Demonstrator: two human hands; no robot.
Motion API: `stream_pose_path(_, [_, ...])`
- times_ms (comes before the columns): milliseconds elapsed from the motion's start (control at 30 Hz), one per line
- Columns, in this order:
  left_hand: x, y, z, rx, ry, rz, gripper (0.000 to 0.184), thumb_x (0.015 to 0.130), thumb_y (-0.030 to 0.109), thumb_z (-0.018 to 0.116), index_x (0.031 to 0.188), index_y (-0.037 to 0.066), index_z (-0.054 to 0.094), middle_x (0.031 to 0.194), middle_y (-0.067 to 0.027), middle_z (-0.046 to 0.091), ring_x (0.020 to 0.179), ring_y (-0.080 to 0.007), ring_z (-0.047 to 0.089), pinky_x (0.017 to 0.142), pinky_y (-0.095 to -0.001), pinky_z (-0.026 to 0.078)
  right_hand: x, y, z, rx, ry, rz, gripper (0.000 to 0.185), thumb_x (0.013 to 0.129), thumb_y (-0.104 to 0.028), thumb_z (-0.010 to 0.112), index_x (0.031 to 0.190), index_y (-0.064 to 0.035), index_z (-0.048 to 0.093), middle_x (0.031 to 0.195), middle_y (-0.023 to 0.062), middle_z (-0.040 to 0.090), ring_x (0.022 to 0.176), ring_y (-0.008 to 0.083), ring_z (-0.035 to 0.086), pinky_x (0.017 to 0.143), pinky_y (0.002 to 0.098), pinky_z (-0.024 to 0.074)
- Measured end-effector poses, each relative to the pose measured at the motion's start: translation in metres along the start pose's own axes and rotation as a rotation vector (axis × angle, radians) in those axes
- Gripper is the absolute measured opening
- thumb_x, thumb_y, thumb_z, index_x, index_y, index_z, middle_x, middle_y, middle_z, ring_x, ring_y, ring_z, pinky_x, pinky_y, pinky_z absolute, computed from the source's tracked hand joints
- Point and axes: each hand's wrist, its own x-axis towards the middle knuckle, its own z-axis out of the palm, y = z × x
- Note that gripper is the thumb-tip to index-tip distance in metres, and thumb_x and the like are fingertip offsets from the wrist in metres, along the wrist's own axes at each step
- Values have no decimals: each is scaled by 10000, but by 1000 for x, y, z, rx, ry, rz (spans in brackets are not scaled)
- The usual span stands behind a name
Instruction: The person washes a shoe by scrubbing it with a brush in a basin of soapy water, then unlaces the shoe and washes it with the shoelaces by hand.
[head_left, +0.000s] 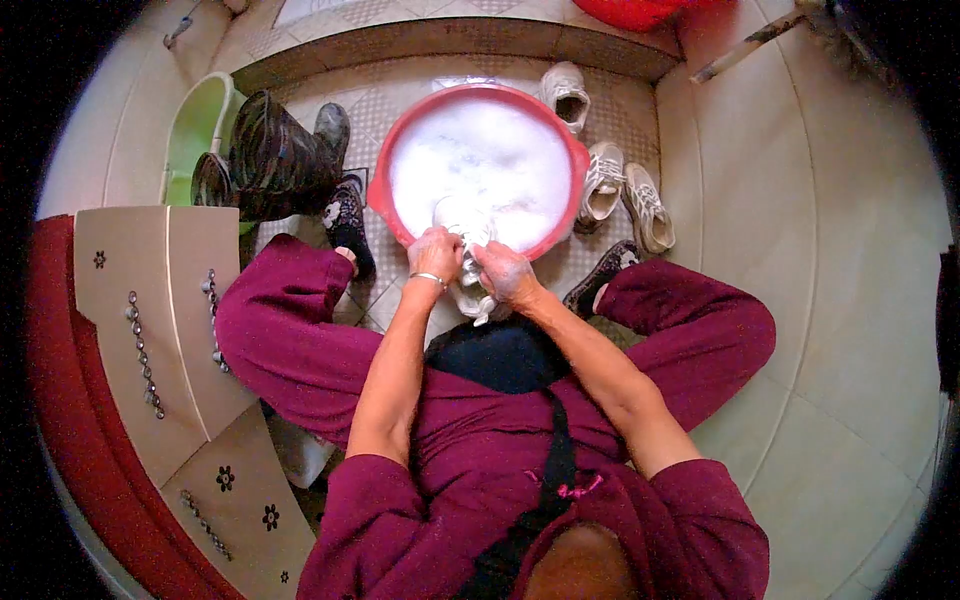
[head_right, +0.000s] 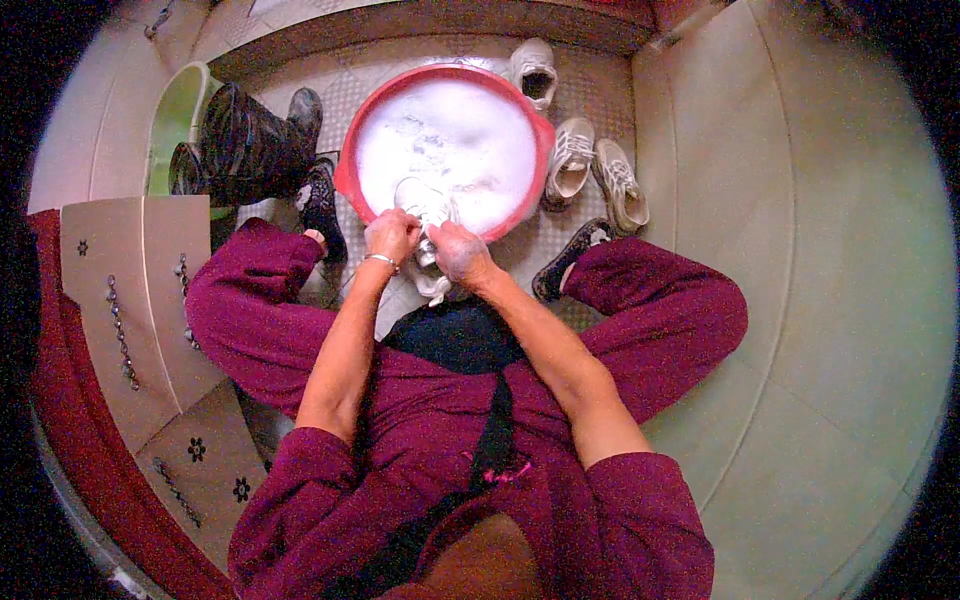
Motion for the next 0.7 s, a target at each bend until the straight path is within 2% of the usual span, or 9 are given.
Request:
stream_pose_path(67, [2, 0, -4, -130, -68, -87, 203, 728, 273, 570, 747, 91, 659, 798, -171, 616, 716, -318, 601, 636, -416, 474, -2, 4, 1, -14, -32, 17, 178, 687, -36, 485, 857, -23, 534, 749, 195, 576, 698, 368, 574, 628, 440, 468])
stream_pose_path(133, [5, 1, -12, -140, -84, -101, 213, 731, 272, 564, 764, 80, 652, 792, -184, 610, 711, -335, 597, 633, -429, 472, -5, 10, 7, -36, -6, -86, 387, 622, -47, 568, 1005, -28, 517, 714, 121, 473, 651, 304, 511, 555, 375, 440])
stream_pose_path(300, [32, 18, -38, -45, -170, -51, 180, 697, 219, 566, 728, 64, 653, 737, -188, 613, 718, -350, 600, 677, -417, 484, -4, 10, 13, -43, 34, -157, 358, 654, -68, 568, 1007, -38, 518, 725, 120, 483, 663, 303, 518, 558, 375, 440])
stream_pose_path(333, [55, -16, 9, -10, -251, 87, 201, 684, 234, 599, 711, 41, 646, 729, -192, 612, 665, -333, 609, 646, -399, 486, -5, 11, 14, -33, 39, -169, 348, 666, -76, 567, 1009, -42, 519, 730, 121, 489, 665, 303, 520, 560, 376, 441])
stream_pose_path(467, [87, 18, -40, -608, -756, -250, 132, 691, 177, 652, 732, 58, 611, 578, -67, 580, 475, -120, 515, 455, -270, 418, -8, 19, 23, -62, -40, -153, 349, 673, -80, 564, 1018, -49, 518, 757, 124, 501, 686, 300, 528, 574, 375, 450])
stream_pose_path(533, [82, 28, -57, -762, -749, -329, 44, 714, 112, 619, 723, 71, 603, 573, -38, 571, 464, -99, 483, 424, -241, 375, -8, 19, 20, -59, -45, -124, 340, 673, -88, 568, 1008, -52, 527, 767, 129, 508, 706, 301, 533, 597, 374, 458])
stream_pose_path(600, [81, 26, -59, -828, -799, -244, 52, 704, 75, 612, 751, 53, 609, 579, -37, 566, 474, -89, 490, 420, -230, 372, -7, 24, 23, -84, -34, -133, 271, 701, -96, 534, 965, -33, 536, 762, 132, 511, 701, 300, 544, 612, 373, 468])
stream_pose_path(667, [87, 16, -54, -562, -847, -55, 138, 667, 40, 611, 802, 65, 620, 626, -53, 592, 514, -123, 532, 460, -262, 420, -8, 22, 22, -106, -25, -146, 218, 730, -105, 500, 923, -15, 545, 757, 134, 515, 695, 298, 555, 627, 373, 478])
stream_pose_path(700, [86, 16, -55, -341, -747, 117, 196, 650, 22, 596, 835, 78, 626, 668, -68, 610, 561, -159, 562, 502, -289, 444, -7, 19, 18, -119, -77, -117, 227, 733, -111, 502, 933, -12, 542, 769, 138, 522, 701, 301, 559, 622, 373, 481])
